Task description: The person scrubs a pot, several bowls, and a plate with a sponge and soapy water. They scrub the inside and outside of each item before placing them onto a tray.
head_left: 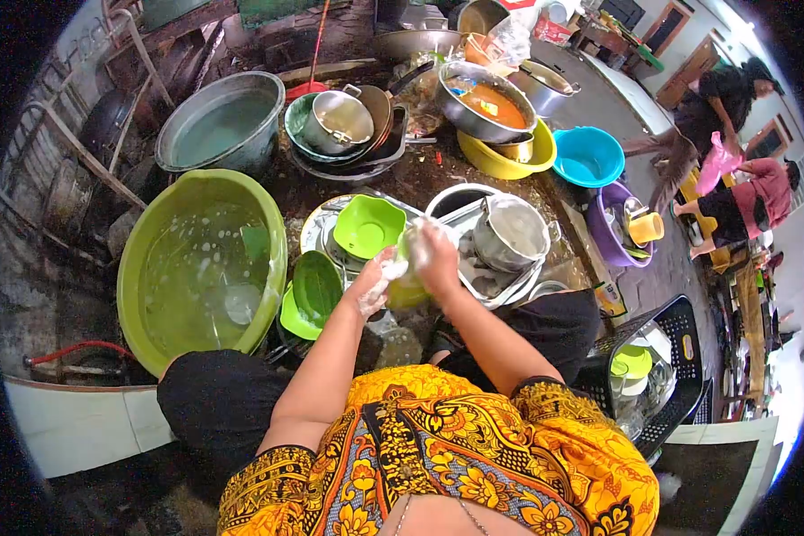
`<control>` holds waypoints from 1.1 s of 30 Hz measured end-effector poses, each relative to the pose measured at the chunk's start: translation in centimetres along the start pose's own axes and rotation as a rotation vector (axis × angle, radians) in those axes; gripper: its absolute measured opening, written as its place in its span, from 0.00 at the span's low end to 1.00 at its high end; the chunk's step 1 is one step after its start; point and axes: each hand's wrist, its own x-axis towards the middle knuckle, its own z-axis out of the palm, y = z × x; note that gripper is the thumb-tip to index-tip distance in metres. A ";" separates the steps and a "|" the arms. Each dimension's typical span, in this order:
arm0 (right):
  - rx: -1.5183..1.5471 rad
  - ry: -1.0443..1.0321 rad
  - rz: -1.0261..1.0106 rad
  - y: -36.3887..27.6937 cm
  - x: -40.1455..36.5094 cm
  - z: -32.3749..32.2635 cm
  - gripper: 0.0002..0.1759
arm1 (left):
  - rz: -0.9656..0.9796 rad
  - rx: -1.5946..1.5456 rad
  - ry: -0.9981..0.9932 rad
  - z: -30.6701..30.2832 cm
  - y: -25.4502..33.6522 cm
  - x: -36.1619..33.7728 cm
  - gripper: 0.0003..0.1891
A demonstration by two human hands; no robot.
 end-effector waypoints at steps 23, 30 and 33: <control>0.069 -0.326 0.161 1.1 0.9 -1.2 0.18 | -0.183 0.329 -0.189 1.5 0.8 -2.3 0.30; 0.470 -0.276 0.452 3.6 1.1 0.6 0.16 | -0.105 0.343 -0.100 1.2 1.0 -1.9 0.27; 0.848 -0.224 0.809 3.4 4.3 -1.6 0.13 | 0.041 0.146 -0.077 3.0 2.1 -2.4 0.25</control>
